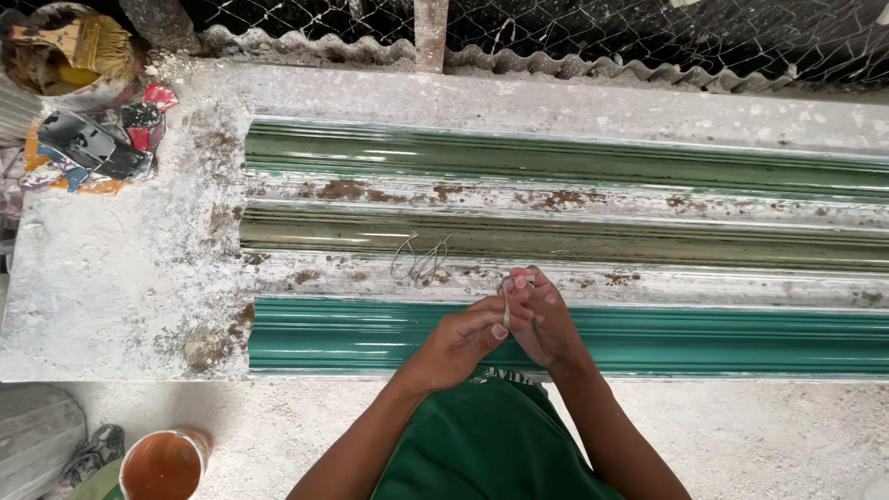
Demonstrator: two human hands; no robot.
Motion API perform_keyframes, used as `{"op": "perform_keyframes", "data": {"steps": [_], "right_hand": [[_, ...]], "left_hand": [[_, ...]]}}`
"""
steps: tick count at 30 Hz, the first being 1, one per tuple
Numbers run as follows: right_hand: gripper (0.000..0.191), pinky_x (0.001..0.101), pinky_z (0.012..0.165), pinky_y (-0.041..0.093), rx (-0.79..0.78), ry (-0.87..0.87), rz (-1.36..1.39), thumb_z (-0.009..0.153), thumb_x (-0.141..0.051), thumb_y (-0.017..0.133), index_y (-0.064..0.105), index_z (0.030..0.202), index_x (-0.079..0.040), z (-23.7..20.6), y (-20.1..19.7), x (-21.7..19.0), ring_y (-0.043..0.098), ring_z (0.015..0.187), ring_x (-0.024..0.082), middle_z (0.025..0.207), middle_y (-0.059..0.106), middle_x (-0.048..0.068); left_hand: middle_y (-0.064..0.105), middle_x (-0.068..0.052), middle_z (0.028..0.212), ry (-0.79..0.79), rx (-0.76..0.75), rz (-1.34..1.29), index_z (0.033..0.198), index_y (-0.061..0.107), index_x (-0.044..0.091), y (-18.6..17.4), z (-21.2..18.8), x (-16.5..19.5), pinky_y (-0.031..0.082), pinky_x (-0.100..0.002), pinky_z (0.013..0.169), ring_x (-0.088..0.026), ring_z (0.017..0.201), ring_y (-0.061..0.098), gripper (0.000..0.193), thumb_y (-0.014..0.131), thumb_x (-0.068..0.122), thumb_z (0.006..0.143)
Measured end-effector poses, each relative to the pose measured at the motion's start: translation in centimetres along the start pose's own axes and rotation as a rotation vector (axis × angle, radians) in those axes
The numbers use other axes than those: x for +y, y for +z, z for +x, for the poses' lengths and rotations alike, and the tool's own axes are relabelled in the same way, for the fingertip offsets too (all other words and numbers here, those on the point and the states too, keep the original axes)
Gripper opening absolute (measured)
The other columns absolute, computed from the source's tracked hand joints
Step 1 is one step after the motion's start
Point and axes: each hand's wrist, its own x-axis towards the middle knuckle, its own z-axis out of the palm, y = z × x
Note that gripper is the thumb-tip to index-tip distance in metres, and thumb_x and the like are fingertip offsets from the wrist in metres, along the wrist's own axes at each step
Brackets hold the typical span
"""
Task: The person ties a white cable around green metal strips on a workbench, then scoops white powder from a bag into a bucket and mixes it by hand.
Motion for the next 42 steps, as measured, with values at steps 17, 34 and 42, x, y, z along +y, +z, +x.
{"op": "perform_keyframes", "data": {"steps": [17,34,42], "right_hand": [[0.013,0.0309,0.079,0.055,0.017,-0.221,-0.434,0.103,-0.009,0.062,0.051,0.098,-0.007,2.0,-2.3,1.3,0.064,0.083,0.016,0.092,0.067,0.01],[0.015,0.0338,0.086,0.057,-0.271,-0.203,-0.759,0.104,-0.015,0.062,0.05,0.1,-0.005,1.2,-1.8,5.6,0.067,0.09,0.016,0.094,0.068,0.012],[0.008,0.0322,0.081,0.053,0.016,-0.057,-0.74,0.102,-0.007,0.061,0.054,0.102,-0.004,3.7,-3.9,4.3,0.061,0.08,0.015,0.094,0.069,0.011]], "left_hand": [[0.061,-0.015,0.126,-0.286,0.405,-0.391,0.109,0.055,-0.002,-2.1,-0.1,-2.4,0.051,-0.04,0.11,-0.022,0.126,0.06,0.026,0.036,0.015,0.109],[0.072,-0.006,0.081,-0.254,0.885,0.101,0.091,0.055,0.002,-6.7,-0.2,-8.4,0.058,-0.024,0.073,-0.012,0.07,0.069,0.012,0.067,-0.001,0.092],[0.068,-0.014,0.125,-0.544,0.55,-0.252,0.114,0.061,0.0,-7.1,-2.7,-6.0,0.053,-0.034,0.097,-0.02,0.116,0.063,0.028,0.062,0.024,0.1]]}}
